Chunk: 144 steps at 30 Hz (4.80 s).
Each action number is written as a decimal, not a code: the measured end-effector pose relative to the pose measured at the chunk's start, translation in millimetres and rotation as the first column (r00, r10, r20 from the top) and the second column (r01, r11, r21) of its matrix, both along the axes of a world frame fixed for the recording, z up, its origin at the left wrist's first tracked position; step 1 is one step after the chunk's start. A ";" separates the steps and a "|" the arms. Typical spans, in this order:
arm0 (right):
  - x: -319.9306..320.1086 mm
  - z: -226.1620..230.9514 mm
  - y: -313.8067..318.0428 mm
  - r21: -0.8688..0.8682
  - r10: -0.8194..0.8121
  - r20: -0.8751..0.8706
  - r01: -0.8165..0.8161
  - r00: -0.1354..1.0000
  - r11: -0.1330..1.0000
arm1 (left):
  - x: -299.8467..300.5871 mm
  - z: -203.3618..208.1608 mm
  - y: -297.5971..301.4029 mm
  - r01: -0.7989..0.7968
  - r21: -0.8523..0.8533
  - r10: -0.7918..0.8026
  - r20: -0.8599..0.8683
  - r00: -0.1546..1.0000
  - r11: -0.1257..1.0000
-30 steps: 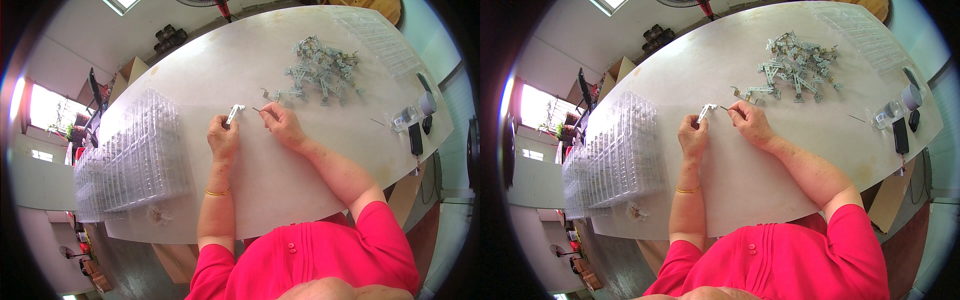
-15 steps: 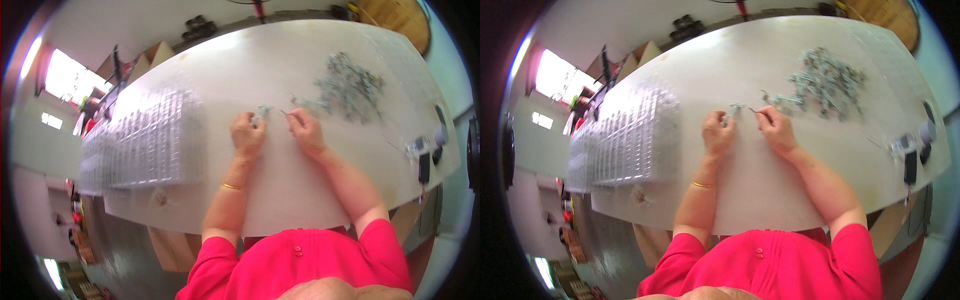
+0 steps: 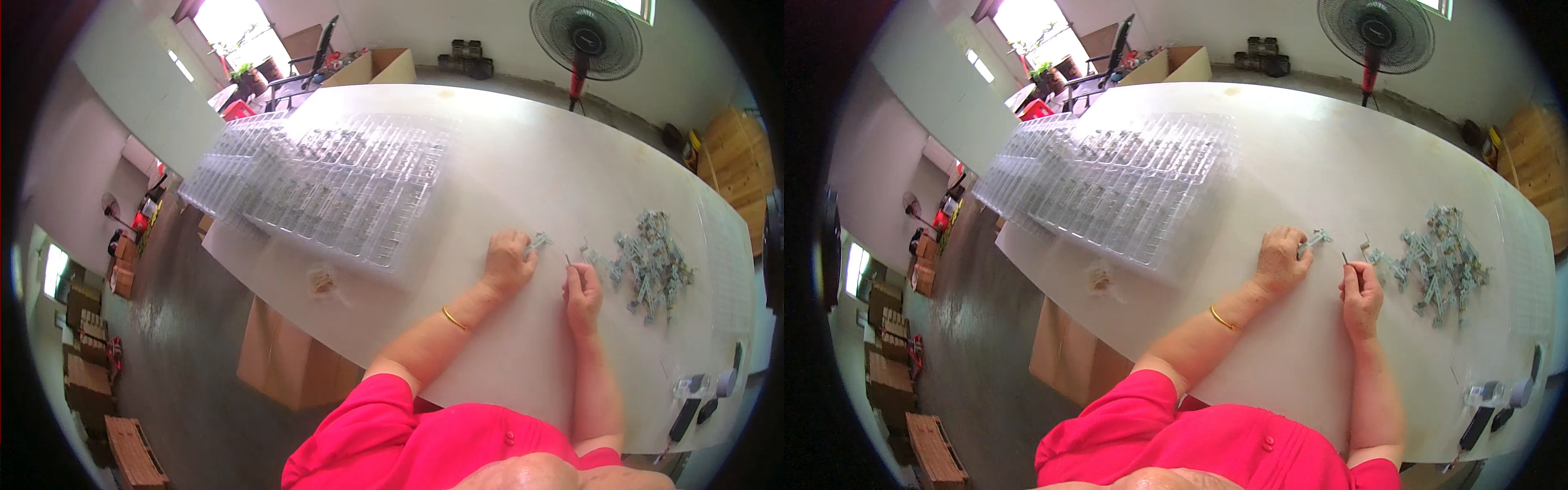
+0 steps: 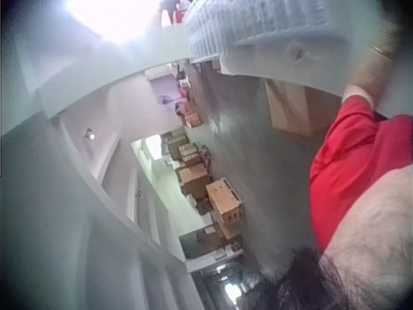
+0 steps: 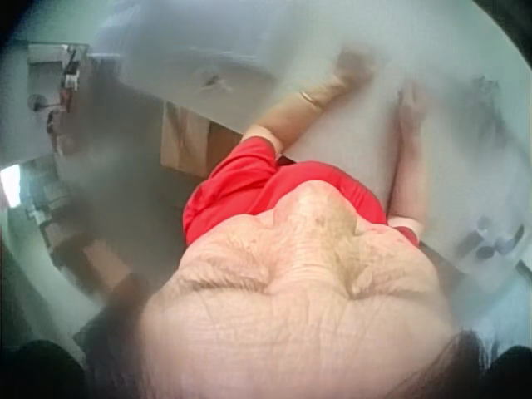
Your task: The person assembles small metal hinge components by hand and places the assembled parts into plastic organizer trays.
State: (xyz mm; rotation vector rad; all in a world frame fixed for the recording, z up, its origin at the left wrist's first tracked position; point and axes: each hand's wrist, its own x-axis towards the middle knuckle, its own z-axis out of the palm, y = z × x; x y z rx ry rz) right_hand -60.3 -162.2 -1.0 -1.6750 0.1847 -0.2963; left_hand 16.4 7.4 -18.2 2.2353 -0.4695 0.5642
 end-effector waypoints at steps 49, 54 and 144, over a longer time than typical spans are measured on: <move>3.8 -4.0 -2.6 0.176 -0.017 0.046 0.009 0.999 0.984 | -43.5 112.8 13.8 0.096 -0.375 -0.118 -0.035 0.992 0.922; 1.2 5.4 1.9 0.188 -0.027 -0.005 0.027 1.000 0.982 | -44.4 171.3 74.2 0.122 -0.338 -0.104 0.070 0.992 0.933; -7.6 7.3 -4.8 -0.072 0.499 0.090 -0.494 0.862 0.866 | 65.6 65.3 -80.4 0.434 -0.006 -0.300 -0.733 0.610 0.901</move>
